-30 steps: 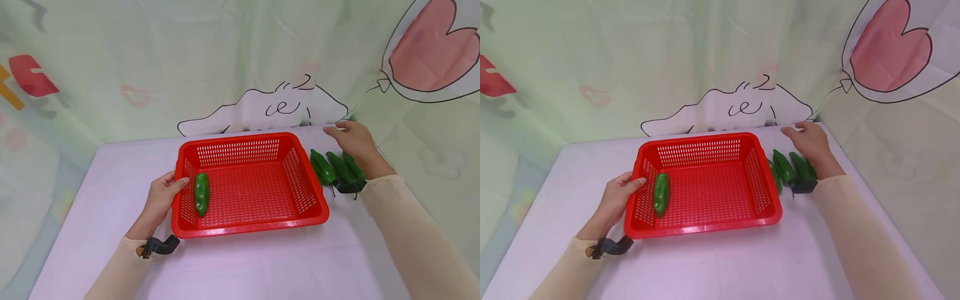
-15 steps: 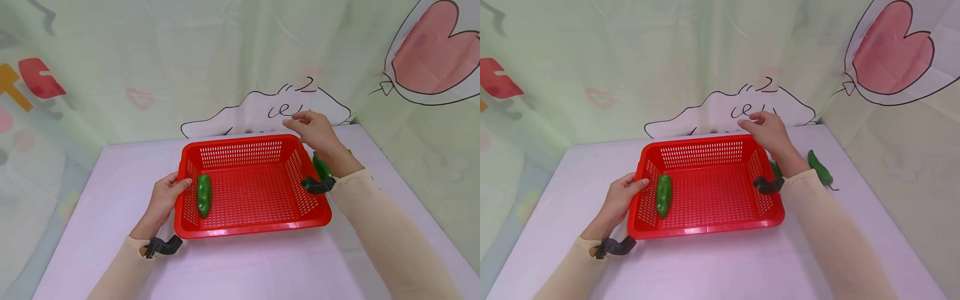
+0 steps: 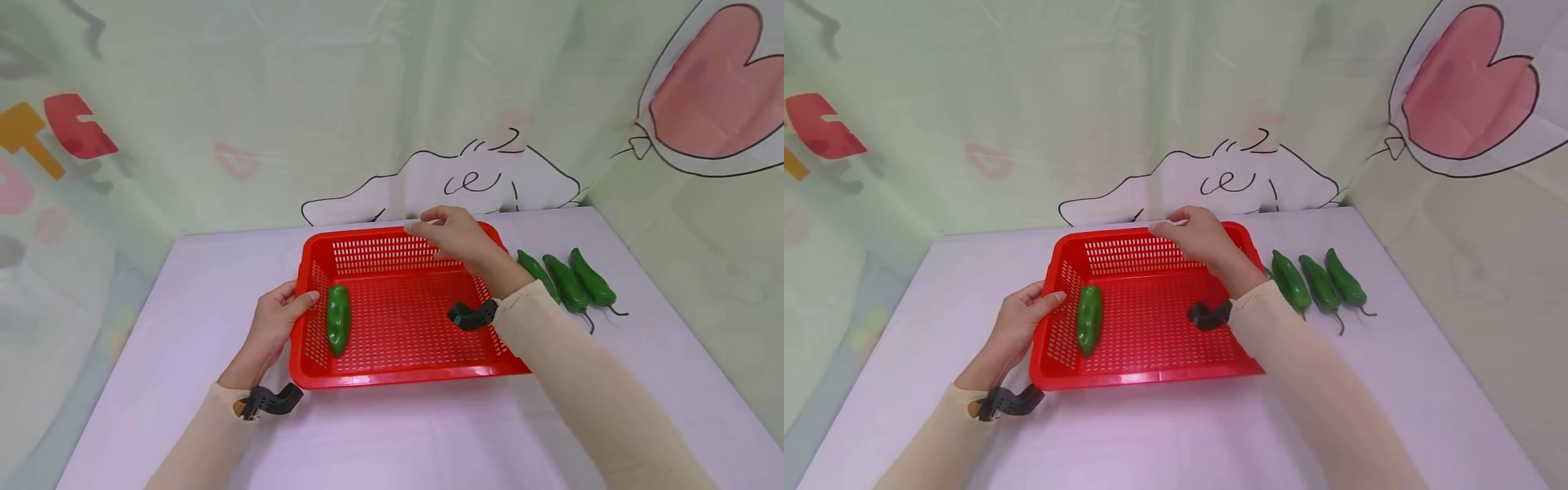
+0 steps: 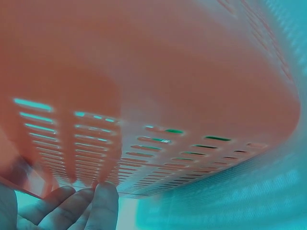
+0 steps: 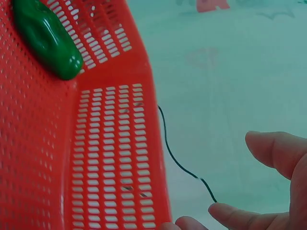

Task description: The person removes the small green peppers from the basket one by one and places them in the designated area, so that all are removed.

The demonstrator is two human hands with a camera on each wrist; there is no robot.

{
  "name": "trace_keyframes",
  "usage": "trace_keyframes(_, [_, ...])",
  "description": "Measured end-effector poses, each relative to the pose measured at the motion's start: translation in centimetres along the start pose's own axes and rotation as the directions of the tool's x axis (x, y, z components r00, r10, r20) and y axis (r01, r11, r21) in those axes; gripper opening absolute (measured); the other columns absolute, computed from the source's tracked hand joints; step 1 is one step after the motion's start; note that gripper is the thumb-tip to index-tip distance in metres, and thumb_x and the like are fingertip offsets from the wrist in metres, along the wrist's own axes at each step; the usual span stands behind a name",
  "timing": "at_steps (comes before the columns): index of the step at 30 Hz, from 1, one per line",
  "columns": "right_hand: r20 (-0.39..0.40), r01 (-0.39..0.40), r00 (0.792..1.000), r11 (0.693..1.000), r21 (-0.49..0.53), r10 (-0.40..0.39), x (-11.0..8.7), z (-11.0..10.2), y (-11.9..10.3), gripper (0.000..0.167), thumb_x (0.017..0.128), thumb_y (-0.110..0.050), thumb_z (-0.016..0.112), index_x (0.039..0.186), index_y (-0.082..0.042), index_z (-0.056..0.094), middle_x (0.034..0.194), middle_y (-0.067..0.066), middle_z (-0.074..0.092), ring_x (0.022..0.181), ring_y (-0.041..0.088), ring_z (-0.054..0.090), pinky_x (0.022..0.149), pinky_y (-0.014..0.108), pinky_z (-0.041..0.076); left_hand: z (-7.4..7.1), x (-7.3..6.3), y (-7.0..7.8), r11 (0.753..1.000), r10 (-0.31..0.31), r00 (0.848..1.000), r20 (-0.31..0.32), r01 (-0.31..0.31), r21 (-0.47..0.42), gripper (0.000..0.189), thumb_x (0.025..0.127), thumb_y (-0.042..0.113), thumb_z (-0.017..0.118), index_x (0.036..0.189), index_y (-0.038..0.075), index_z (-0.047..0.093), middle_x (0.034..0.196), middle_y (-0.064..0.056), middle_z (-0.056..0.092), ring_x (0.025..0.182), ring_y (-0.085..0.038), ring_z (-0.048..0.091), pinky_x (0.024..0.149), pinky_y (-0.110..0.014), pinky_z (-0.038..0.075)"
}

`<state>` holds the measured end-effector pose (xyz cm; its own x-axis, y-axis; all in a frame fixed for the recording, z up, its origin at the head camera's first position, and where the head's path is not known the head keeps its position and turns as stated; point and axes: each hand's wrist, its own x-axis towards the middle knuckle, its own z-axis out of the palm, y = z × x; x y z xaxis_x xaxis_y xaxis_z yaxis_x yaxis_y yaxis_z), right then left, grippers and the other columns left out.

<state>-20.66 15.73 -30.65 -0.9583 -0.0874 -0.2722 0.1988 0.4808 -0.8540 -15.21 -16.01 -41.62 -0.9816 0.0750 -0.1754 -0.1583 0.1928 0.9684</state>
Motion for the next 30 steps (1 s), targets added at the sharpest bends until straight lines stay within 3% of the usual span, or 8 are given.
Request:
trace_keyframes(7, [0.07,-0.007,0.998,1.0,0.022,0.005,1.0,2.4,0.3,0.064,0.099,-0.034,0.07,0.15,-0.002,0.047,0.141,0.016,0.052,0.13,0.039,0.053,0.101,0.05,0.058,0.2,0.1,0.0,1.0,-0.004,1.0,0.004,0.005,-0.006,0.05,0.104,0.024,0.065,0.149,0.006,0.054,0.131,-0.02,0.069,0.102,-0.028,0.076,0.081,-0.035,0.065])
trace_keyframes(12, [0.102,-0.014,0.995,1.0,0.023,0.012,1.4,3.6,0.5,0.063,0.099,-0.034,0.07,0.148,-0.001,0.048,0.143,0.015,0.052,0.131,0.038,0.052,0.103,0.053,0.057,0.3,0.2,0.1,1.0,-0.003,1.0,0.006,0.003,-0.004,0.049,0.104,0.023,0.065,0.149,0.006,0.054,0.131,-0.02,0.069,0.102,-0.029,0.076,0.081,-0.035,0.065])
trace_keyframes(19, [0.141,-0.009,0.99,1.0,-0.009,0.01,1.9,5.5,0.5,0.062,0.098,-0.034,0.071,0.146,-0.001,0.049,0.145,0.015,0.052,0.131,0.039,0.055,0.102,0.053,0.057,0.2,0.4,0.1,1.0,-0.001,1.0,0.009,0.001,-0.003,0.05,0.104,0.023,0.065,0.149,0.006,0.053,0.13,-0.02,0.069,0.102,-0.028,0.076,0.08,-0.035,0.065])
trace_keyframes(30, [0.212,-0.017,0.977,0.997,-0.081,0.034,2.6,8.6,0.4,0.058,0.094,-0.035,0.074,0.138,-0.002,0.056,0.136,0.014,0.057,0.126,0.041,0.058,0.098,0.051,0.059,-0.1,0.4,0.1,1.0,0.008,1.0,0.002,-0.008,-0.008,0.049,0.104,0.023,0.065,0.148,0.004,0.054,0.129,-0.021,0.069,0.103,-0.031,0.076,0.081,-0.035,0.065])
